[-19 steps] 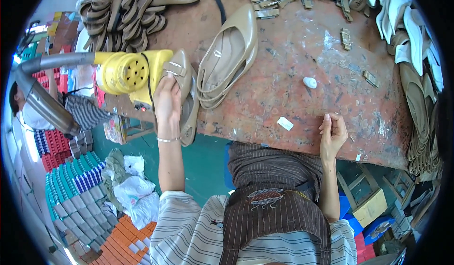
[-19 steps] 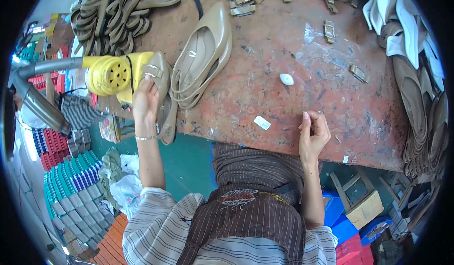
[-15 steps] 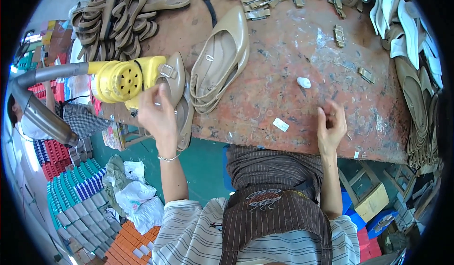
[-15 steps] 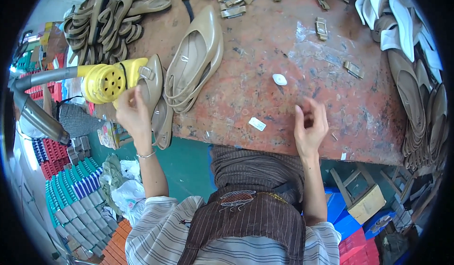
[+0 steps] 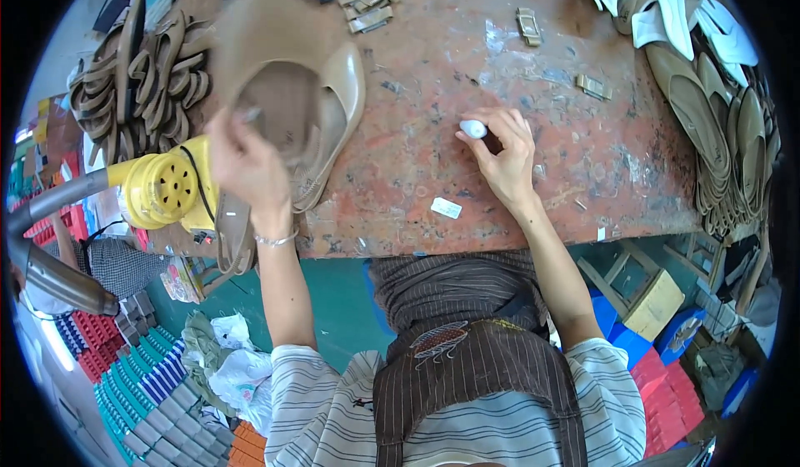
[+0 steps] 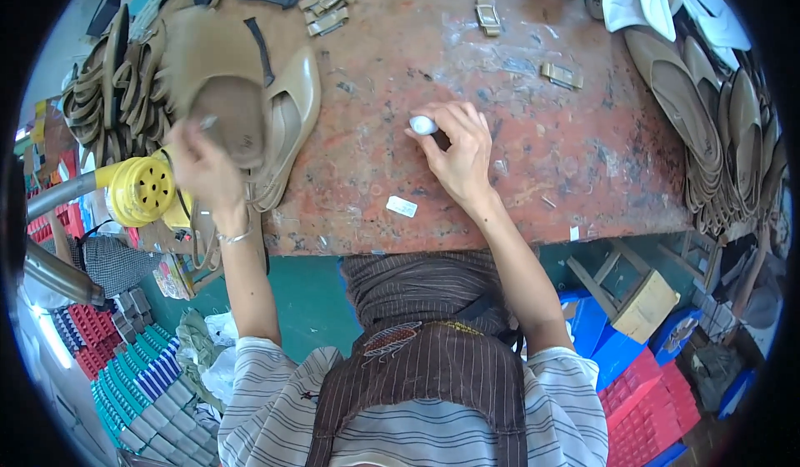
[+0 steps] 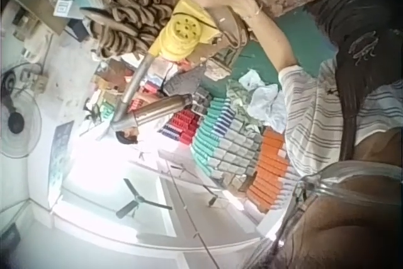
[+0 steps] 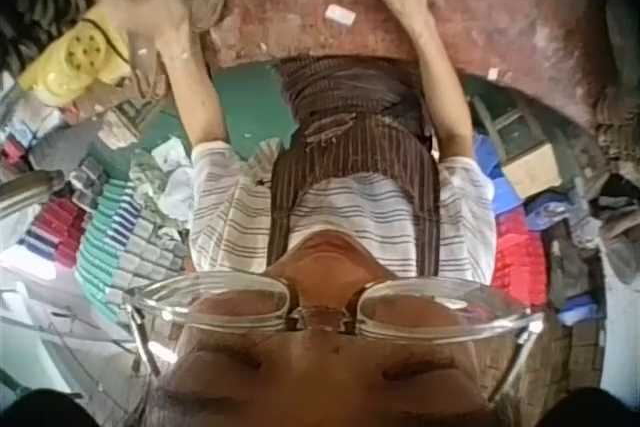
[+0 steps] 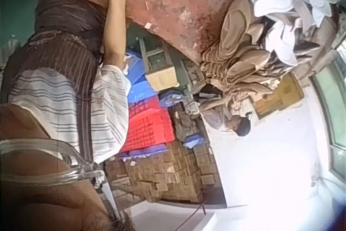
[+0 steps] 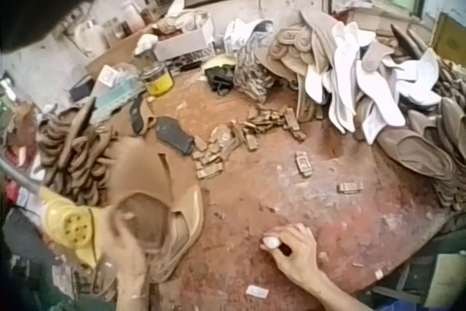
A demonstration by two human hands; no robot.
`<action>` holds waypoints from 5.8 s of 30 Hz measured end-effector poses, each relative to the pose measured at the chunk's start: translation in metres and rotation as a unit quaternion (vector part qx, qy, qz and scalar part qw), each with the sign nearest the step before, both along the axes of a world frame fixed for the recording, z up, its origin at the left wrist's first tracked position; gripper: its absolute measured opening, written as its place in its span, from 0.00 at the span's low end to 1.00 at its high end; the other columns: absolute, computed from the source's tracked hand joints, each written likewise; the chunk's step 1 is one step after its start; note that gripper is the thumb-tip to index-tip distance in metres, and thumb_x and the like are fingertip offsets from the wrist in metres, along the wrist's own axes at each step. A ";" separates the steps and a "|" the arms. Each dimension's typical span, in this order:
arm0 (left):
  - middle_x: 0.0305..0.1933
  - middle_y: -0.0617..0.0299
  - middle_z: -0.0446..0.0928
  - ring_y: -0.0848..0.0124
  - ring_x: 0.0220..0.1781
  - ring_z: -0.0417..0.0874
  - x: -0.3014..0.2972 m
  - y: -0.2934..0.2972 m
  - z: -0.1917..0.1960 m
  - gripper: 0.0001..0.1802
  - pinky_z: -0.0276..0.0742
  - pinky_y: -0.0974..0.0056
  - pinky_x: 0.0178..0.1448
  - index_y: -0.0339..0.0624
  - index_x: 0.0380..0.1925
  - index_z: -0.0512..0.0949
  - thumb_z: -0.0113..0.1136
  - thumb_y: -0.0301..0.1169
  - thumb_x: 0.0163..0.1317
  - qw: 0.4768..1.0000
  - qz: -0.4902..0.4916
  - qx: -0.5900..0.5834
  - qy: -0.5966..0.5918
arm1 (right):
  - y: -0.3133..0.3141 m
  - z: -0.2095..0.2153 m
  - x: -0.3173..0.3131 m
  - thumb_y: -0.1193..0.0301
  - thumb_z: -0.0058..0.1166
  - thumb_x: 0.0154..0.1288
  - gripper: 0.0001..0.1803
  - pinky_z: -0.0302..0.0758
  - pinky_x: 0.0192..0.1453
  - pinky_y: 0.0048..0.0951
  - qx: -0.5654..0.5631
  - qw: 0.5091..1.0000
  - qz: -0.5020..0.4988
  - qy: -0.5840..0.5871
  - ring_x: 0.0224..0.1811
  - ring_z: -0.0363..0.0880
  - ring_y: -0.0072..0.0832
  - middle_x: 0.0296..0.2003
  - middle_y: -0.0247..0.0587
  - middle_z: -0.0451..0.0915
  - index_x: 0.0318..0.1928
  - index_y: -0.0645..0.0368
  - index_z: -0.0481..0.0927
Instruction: Applying glue and attaching decorative buckles to beige flat shoes at a workshop bench.
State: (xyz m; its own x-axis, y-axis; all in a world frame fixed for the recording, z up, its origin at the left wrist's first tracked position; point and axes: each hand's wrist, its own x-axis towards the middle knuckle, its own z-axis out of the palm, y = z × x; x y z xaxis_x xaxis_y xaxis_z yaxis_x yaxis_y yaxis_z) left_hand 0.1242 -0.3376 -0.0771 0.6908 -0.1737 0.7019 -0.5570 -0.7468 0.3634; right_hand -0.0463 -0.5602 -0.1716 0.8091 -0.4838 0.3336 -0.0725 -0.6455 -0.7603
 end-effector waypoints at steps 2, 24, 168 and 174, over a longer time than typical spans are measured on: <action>0.28 0.57 0.75 0.69 0.28 0.73 -0.019 -0.001 0.024 0.06 0.69 0.66 0.34 0.31 0.36 0.74 0.53 0.25 0.67 0.997 0.047 -0.063 -0.007 | -0.004 0.002 -0.004 0.74 0.66 0.52 0.11 0.71 0.43 0.31 0.039 0.999 0.005 -0.032 0.39 0.79 0.30 0.37 0.37 0.83 0.37 0.58 0.83; 0.61 0.46 0.65 0.57 0.62 0.70 -0.185 -0.057 -0.035 0.22 0.64 0.56 0.71 0.28 0.58 0.63 0.48 0.17 0.63 0.425 -0.094 -0.599 0.672 | -0.001 0.038 -0.048 0.70 0.68 0.49 0.15 0.72 0.33 0.30 0.020 0.991 0.124 0.039 0.29 0.77 0.33 0.29 0.40 0.81 0.38 0.61 0.83; 0.42 0.57 0.79 0.66 0.44 0.79 -0.088 0.079 0.092 0.12 0.72 0.54 0.60 0.31 0.44 0.74 0.46 0.18 0.62 0.486 -0.247 -0.726 0.419 | 0.011 -0.007 -0.074 0.73 0.51 0.71 0.06 0.58 0.23 0.14 0.203 0.974 -0.100 0.023 0.21 0.63 0.09 0.22 0.26 0.70 0.40 0.64 0.77; 0.44 0.54 0.80 0.65 0.50 0.80 0.023 0.115 0.066 0.13 0.75 0.59 0.60 0.34 0.49 0.72 0.53 0.20 0.65 0.678 -0.147 -0.599 0.401 | 0.014 -0.004 -0.071 0.75 0.52 0.70 0.05 0.60 0.24 0.15 0.233 0.967 -0.098 0.008 0.22 0.65 0.10 0.25 0.28 0.72 0.40 0.64 0.78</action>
State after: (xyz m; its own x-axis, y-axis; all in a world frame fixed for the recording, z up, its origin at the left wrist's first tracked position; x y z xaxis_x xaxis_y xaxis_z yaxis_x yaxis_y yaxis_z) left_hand 0.1474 -0.2227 -0.0115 0.9926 -0.0236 -0.1187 0.1165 0.4517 0.8845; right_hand -0.1173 -0.5462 -0.1755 0.6898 -0.7233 0.0309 -0.1724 -0.2055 -0.9634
